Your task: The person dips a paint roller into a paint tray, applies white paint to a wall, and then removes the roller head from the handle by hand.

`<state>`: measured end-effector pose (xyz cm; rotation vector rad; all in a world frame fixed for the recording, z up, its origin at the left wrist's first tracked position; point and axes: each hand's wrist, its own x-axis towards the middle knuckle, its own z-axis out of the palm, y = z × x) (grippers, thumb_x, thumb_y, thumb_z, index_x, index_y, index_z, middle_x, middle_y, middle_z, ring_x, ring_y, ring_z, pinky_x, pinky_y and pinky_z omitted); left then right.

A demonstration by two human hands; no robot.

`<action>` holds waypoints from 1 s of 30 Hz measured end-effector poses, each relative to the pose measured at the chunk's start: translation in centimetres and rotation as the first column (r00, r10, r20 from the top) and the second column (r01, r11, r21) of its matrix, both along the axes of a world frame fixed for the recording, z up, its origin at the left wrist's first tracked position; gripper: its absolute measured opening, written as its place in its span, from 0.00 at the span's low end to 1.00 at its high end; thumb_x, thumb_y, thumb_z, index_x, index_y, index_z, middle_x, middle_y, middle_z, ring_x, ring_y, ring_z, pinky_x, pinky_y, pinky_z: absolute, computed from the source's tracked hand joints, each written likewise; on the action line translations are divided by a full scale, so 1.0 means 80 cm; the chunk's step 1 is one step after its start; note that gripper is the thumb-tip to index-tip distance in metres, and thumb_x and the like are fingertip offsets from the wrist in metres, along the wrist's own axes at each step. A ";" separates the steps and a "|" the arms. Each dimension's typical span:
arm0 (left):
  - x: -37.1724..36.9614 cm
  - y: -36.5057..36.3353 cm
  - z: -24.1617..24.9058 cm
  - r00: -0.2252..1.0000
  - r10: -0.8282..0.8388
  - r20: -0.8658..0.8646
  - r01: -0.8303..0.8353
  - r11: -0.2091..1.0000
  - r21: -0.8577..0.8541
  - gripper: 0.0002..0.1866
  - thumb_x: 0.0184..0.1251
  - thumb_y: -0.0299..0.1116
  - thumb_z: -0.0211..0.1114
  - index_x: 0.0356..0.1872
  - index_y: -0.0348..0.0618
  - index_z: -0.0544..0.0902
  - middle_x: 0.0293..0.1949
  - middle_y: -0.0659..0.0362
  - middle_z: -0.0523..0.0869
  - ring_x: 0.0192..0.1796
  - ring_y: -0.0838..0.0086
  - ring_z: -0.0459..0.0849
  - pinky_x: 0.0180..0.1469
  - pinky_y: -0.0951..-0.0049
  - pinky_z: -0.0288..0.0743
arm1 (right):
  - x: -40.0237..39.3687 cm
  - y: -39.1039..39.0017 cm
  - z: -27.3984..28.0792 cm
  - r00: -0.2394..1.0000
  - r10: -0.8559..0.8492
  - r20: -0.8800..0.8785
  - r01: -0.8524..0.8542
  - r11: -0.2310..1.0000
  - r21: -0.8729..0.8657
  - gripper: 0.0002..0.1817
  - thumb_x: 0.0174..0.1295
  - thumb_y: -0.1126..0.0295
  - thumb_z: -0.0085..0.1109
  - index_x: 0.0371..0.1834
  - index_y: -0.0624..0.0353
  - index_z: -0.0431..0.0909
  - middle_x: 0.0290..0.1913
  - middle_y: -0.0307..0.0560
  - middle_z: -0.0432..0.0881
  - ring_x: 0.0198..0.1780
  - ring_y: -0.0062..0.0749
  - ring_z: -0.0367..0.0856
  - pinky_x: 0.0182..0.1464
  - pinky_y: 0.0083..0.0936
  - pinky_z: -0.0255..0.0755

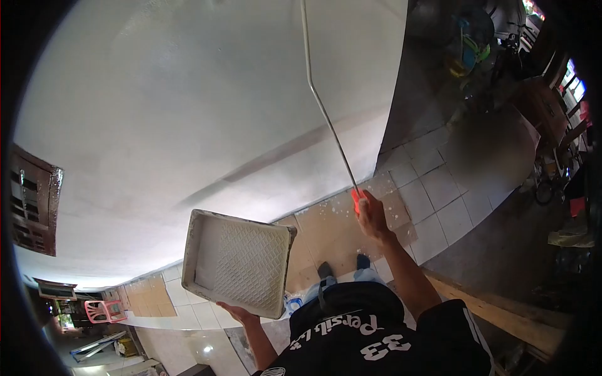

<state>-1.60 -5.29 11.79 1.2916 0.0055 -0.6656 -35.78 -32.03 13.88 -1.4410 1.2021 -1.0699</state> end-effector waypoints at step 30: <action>0.008 0.017 -0.031 0.999 0.036 -0.007 -0.037 0.992 -0.124 0.42 0.70 0.68 0.29 0.74 0.47 0.50 0.72 0.53 0.56 0.71 0.53 0.59 0.71 0.52 0.55 | -0.040 -0.089 -0.045 0.997 -0.052 -0.063 0.031 0.954 -0.298 0.14 0.59 0.69 0.51 0.47 0.63 0.69 0.27 0.46 0.73 0.25 0.37 0.73 0.26 0.31 0.68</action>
